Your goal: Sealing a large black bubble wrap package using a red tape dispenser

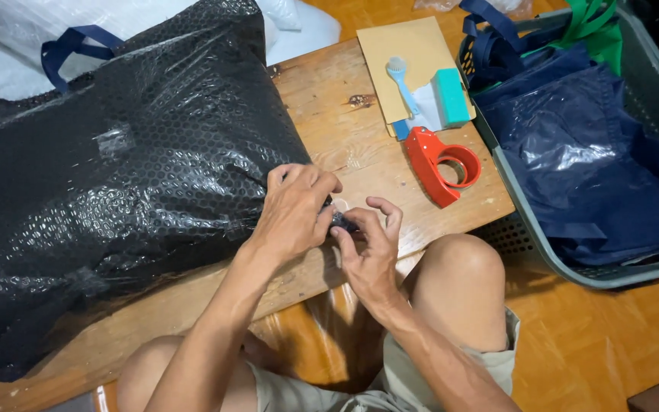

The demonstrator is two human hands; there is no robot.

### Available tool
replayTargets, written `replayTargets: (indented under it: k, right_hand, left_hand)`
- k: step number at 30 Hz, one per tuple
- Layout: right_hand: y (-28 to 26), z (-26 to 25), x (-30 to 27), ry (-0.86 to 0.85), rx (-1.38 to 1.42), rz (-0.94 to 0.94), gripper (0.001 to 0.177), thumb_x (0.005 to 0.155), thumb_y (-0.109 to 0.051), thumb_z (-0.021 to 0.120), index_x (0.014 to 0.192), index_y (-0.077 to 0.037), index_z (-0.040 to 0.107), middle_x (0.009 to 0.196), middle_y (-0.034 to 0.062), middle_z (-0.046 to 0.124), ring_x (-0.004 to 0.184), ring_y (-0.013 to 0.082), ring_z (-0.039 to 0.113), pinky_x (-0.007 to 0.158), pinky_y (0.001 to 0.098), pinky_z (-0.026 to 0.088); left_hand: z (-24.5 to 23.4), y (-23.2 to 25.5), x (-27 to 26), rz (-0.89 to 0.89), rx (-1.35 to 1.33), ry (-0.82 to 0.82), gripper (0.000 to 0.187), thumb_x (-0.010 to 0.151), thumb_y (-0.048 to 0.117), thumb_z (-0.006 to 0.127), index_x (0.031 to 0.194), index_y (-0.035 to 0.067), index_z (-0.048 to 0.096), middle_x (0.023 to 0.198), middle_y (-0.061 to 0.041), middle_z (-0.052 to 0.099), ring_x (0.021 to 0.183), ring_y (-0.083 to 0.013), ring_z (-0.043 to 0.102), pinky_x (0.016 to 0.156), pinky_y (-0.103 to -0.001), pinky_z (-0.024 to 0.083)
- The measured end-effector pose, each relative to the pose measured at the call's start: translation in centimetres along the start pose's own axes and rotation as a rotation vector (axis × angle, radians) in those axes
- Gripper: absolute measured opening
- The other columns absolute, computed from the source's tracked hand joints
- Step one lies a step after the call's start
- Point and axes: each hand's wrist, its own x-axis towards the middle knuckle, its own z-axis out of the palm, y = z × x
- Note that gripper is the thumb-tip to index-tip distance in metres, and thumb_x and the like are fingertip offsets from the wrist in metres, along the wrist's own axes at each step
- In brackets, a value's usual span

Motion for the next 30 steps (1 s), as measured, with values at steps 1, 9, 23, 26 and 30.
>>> replayTargets:
  k: [1,9,23,26,30]
  right_hand:
    - [-0.4,-0.3,0.1,0.002,0.000,0.002,0.025,0.084,-0.017,0.083,0.104,-0.013,0.068,0.127,0.0136,0.046,0.108,0.0326,0.071,0.085,0.0341,0.062]
    - [-0.2,-0.4,0.0,-0.052,-0.015,-0.026,0.023,0.089,-0.015,0.078,0.112,-0.015,0.077,0.124,0.0143,0.048,0.078,0.0283,0.076,0.075,0.0378,0.063]
    - [0.7,-0.6,0.2,-0.185,0.031,0.074,0.023,0.087,-0.012,0.078,0.110,-0.011,0.079,0.117,0.0129,0.050,0.077,0.0252,0.065,0.078,0.0369,0.056]
    - [1.1,-0.5,0.2,-0.205,0.047,0.091,0.019,0.087,-0.011,0.077,0.106,-0.010,0.080,0.117,0.0134,0.050,0.077,0.0266,0.066,0.077,0.0375,0.056]
    - [0.8,-0.8,0.0,-0.238,0.010,0.072,0.034,0.089,-0.014,0.075,0.123,-0.017,0.075,0.120,0.0098,0.048,0.085,0.0251,0.067,0.081,0.0351,0.058]
  left_hand:
    - [0.3,-0.2,0.0,0.002,0.000,-0.003,0.026,0.084,0.022,0.071,0.109,0.017,0.061,0.098,-0.007,0.070,0.110,-0.0291,0.064,0.111,-0.052,0.031]
    - [1.1,-0.5,-0.4,0.076,0.010,0.156,0.013,0.084,0.016,0.074,0.095,0.015,0.066,0.112,-0.006,0.058,0.118,-0.0285,0.055,0.107,-0.046,0.035]
    - [-0.2,-1.1,-2.0,0.211,0.079,-0.034,0.009,0.084,0.020,0.071,0.092,0.015,0.072,0.128,-0.010,0.062,0.148,-0.0373,0.036,0.118,-0.072,0.007]
    - [0.1,-1.4,-2.1,0.231,0.088,-0.023,0.005,0.086,0.023,0.069,0.086,0.018,0.071,0.127,-0.006,0.062,0.148,-0.0350,0.037,0.119,-0.072,0.008]
    - [0.4,-1.4,-2.2,0.238,0.091,0.000,0.008,0.090,0.022,0.064,0.092,0.021,0.072,0.129,-0.006,0.060,0.149,-0.0347,0.035,0.119,-0.072,0.006]
